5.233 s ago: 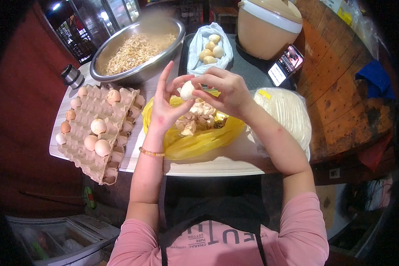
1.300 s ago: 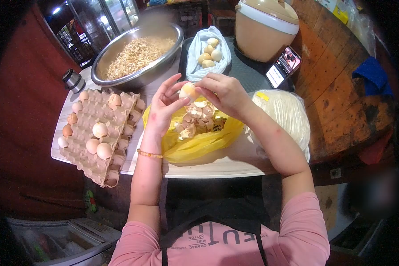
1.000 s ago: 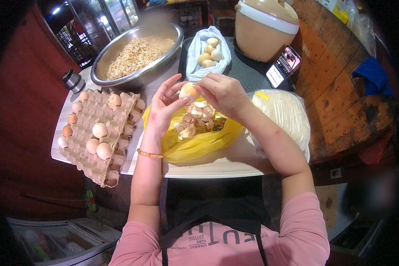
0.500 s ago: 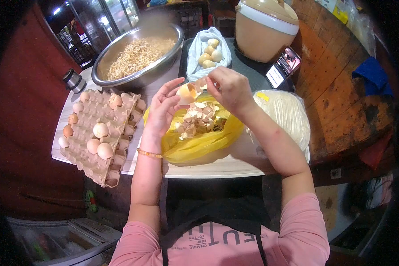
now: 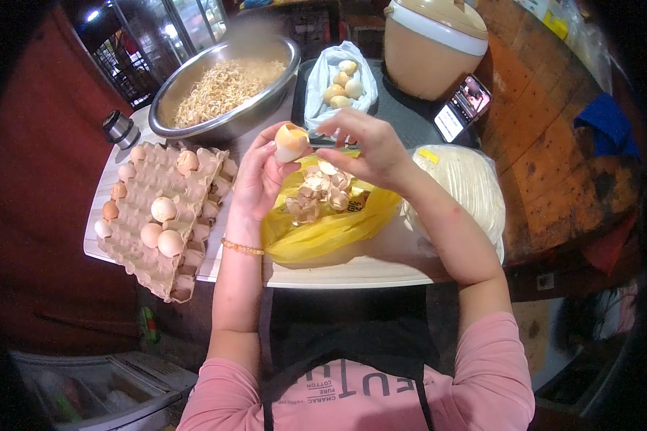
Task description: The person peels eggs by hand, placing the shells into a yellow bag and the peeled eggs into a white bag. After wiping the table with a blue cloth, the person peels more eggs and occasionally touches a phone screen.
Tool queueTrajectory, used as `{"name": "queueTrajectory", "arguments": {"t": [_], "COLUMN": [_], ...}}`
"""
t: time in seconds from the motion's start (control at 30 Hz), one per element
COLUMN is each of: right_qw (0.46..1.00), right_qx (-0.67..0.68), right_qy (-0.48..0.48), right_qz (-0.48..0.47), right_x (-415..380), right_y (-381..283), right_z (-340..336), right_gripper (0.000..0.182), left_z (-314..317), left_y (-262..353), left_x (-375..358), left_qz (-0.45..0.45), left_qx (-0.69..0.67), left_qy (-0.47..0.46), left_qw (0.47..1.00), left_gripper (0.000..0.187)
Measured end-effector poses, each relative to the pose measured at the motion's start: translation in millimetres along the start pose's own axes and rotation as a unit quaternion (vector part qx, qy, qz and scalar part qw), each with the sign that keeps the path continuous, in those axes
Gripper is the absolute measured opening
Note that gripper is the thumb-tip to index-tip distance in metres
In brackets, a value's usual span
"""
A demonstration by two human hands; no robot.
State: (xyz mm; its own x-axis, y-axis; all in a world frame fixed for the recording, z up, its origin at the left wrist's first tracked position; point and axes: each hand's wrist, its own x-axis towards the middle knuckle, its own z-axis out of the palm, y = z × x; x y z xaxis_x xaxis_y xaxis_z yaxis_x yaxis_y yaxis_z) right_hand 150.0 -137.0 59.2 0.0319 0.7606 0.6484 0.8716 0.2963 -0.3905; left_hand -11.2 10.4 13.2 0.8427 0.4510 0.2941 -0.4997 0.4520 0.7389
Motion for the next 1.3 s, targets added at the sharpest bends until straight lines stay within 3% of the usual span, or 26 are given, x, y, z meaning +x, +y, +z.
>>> {"name": "queueTrajectory", "arguments": {"t": [0.03,0.27,0.33,0.77,1.03,1.13,1.3], "right_qw": [0.996,0.996,0.996,0.995,0.994,0.999,0.998], "right_qx": [0.074,0.083,0.077,0.095,-0.049,0.020,0.040], "right_qy": [0.049,0.038,0.032,0.007,-0.045,0.028,0.048], "right_qz": [0.017,-0.017,-0.008,-0.003,-0.088,-0.027,0.002], "right_x": [1.7,0.4,-0.3,0.1,-3.8,-2.6,-2.6], "right_y": [-3.9,4.0,5.2,4.6,12.2,1.2,2.2], "right_z": [-0.6,5.0,4.4,1.1,8.7,11.0,13.4], "right_gripper": [0.019,0.017,0.015,0.011,0.012,0.013,0.015], "left_z": [2.8,9.9,10.7,-2.5,-10.5,-10.3,4.1], "left_y": [-0.6,-8.5,-12.0,-6.0,-5.3,-6.9,-14.2], "left_x": [0.0,0.6,-0.9,3.1,4.9,4.2,1.2], "left_qz": [-0.005,-0.066,-0.054,-0.082,-0.097,-0.137,-0.157], "left_qx": [0.013,0.043,0.143,0.127,0.047,0.075,0.122], "left_qy": [-0.005,-0.013,-0.006,0.066,0.076,0.050,0.028], "left_qw": [1.000,0.997,0.988,0.986,0.991,0.986,0.980], "left_gripper": [0.044,0.046,0.046,0.046,0.056,0.056,0.055]}}
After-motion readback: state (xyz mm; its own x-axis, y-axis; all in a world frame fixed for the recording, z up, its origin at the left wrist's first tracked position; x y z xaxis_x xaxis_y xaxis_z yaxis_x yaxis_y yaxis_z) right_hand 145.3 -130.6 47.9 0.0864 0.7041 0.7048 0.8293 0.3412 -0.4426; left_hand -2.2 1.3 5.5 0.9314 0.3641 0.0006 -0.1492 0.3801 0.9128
